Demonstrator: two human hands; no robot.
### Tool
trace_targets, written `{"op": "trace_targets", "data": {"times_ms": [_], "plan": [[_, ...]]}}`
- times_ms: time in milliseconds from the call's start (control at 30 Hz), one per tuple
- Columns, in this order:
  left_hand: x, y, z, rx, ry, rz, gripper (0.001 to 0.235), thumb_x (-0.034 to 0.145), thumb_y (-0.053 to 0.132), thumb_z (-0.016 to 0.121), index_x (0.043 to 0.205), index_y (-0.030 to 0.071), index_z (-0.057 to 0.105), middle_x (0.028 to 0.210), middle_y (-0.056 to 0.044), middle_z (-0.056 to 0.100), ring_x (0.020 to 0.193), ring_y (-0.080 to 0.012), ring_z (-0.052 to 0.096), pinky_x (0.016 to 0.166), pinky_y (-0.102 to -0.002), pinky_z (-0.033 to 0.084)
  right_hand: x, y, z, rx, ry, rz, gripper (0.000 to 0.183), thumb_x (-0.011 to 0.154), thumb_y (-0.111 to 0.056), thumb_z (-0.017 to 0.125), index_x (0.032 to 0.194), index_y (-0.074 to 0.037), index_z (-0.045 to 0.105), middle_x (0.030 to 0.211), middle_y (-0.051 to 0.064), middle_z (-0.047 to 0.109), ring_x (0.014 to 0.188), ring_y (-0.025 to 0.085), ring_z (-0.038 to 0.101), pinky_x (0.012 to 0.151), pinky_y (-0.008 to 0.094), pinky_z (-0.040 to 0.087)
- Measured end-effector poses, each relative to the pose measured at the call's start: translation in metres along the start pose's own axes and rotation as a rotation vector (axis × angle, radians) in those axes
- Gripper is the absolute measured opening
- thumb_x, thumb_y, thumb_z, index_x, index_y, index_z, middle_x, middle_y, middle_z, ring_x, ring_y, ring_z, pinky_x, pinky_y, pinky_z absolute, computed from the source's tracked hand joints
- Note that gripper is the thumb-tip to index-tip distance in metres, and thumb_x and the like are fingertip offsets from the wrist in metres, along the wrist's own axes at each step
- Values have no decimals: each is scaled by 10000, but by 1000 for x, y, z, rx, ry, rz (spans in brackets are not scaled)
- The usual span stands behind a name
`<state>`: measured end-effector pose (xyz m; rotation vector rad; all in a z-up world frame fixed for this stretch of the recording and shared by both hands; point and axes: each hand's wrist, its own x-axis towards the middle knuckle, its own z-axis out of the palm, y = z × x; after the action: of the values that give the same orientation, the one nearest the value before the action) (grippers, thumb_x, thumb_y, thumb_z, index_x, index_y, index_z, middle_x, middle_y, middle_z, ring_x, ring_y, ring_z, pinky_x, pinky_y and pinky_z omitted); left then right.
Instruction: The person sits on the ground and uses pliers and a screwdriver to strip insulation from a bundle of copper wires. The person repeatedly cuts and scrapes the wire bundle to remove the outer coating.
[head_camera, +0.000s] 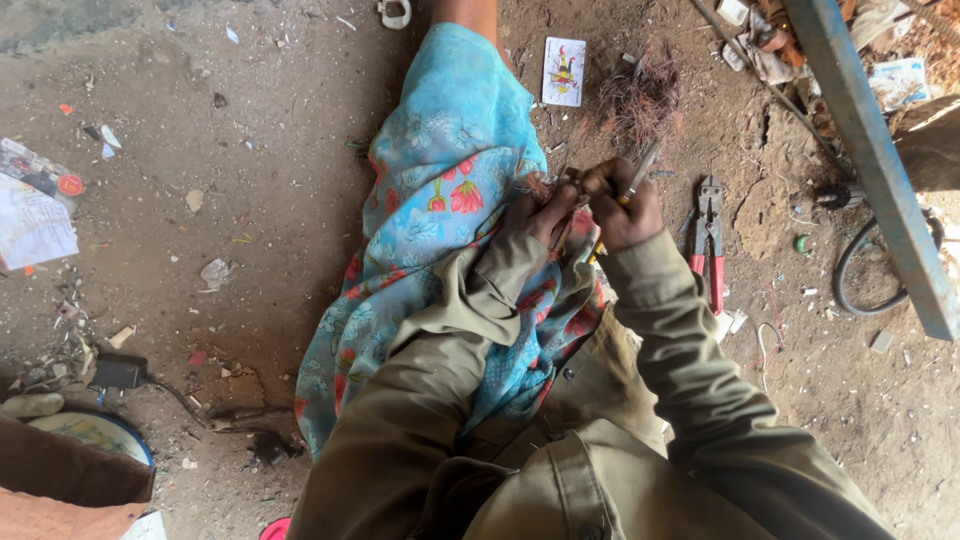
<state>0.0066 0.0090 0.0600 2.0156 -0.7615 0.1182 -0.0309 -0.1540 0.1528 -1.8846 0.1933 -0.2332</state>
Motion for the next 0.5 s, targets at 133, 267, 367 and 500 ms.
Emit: {"op": "trace_targets", "data": {"times_ms": [133, 267, 367, 500], "plan": [[-2, -6, 25, -1172, -166, -965, 498, 1083, 364, 630, 1212, -113, 564, 771, -100, 626, 669, -258, 583, 605, -408, 468, -11, 17, -19, 216, 115, 126, 106, 1021, 8, 534, 1000, -67, 606, 954, 70, 690, 602, 58, 464, 497, 244, 373], [-4, -16, 43, -1127, -54, -418, 423, 1112, 282, 672, 1191, -72, 454, 759, -70, 491, 635, -224, 446, 598, -398, 358, 1, 51, -31, 92, 132, 63, 115, 1082, -63, 575, 971, -73, 601, 877, 82, 672, 537, 79, 435, 429, 272, 359], [-17, -29, 41, -217, 123, 202, 522, 1001, 241, 725, 1459, 67, 544, 890, -77, 637, 743, -247, 582, 670, -393, 495, 33, 70, -53, 456, 339, 400, 365, 1073, -284, 376, 886, -89, 622, 838, 69, 705, 507, 117, 558, 403, 281, 458], [-30, -32, 32, -145, 15, 94, 689, 889, 169, 746, 1525, 196, 483, 963, -146, 589, 807, -311, 597, 718, -429, 520, 46, 62, -94, -29, 306, 386, 161, 1125, -99, 524, 994, -106, 618, 849, 88, 639, 579, 148, 508, 465, 308, 427]]}}
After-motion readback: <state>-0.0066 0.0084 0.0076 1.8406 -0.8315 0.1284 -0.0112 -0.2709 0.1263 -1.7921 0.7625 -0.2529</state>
